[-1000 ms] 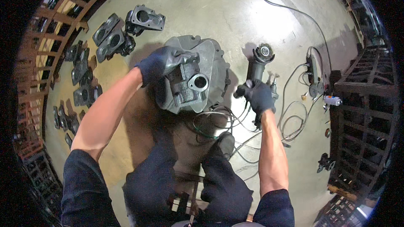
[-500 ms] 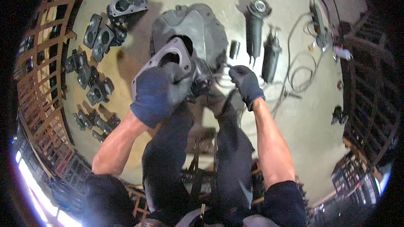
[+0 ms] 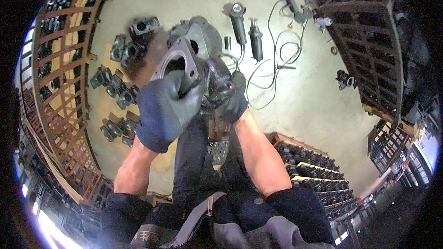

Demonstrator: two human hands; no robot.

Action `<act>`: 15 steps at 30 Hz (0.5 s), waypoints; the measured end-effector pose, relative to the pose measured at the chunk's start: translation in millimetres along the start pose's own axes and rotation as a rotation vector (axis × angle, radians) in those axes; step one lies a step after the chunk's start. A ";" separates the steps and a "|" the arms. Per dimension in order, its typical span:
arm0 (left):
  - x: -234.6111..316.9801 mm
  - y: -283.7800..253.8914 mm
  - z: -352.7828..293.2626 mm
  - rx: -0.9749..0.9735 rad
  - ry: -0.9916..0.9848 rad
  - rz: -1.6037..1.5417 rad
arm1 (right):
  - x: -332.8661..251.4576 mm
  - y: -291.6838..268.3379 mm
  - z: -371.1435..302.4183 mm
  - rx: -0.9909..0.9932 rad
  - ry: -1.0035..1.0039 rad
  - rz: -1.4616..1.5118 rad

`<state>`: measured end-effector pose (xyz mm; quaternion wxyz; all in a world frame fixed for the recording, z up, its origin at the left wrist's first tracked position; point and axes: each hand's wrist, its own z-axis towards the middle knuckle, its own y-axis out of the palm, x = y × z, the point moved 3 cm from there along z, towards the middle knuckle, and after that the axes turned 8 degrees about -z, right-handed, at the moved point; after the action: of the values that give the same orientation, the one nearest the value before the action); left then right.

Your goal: The person sits on the floor and uses a handheld angle grinder to smooth the surfaces of metal engine blocks. They rotate the parts to access different sides, then place the finished pieces onto a nearby table.

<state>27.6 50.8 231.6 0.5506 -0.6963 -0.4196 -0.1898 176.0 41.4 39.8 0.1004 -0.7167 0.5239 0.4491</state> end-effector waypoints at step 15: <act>159.9 -101.9 -139.8 0.243 0.720 0.320 | -144.0 49.9 -109.3 0.077 -0.115 -0.251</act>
<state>66.5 -14.5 454.7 0.7629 -0.5719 -0.1059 -0.2823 185.9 47.9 227.0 0.2131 -0.7454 0.4405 0.4528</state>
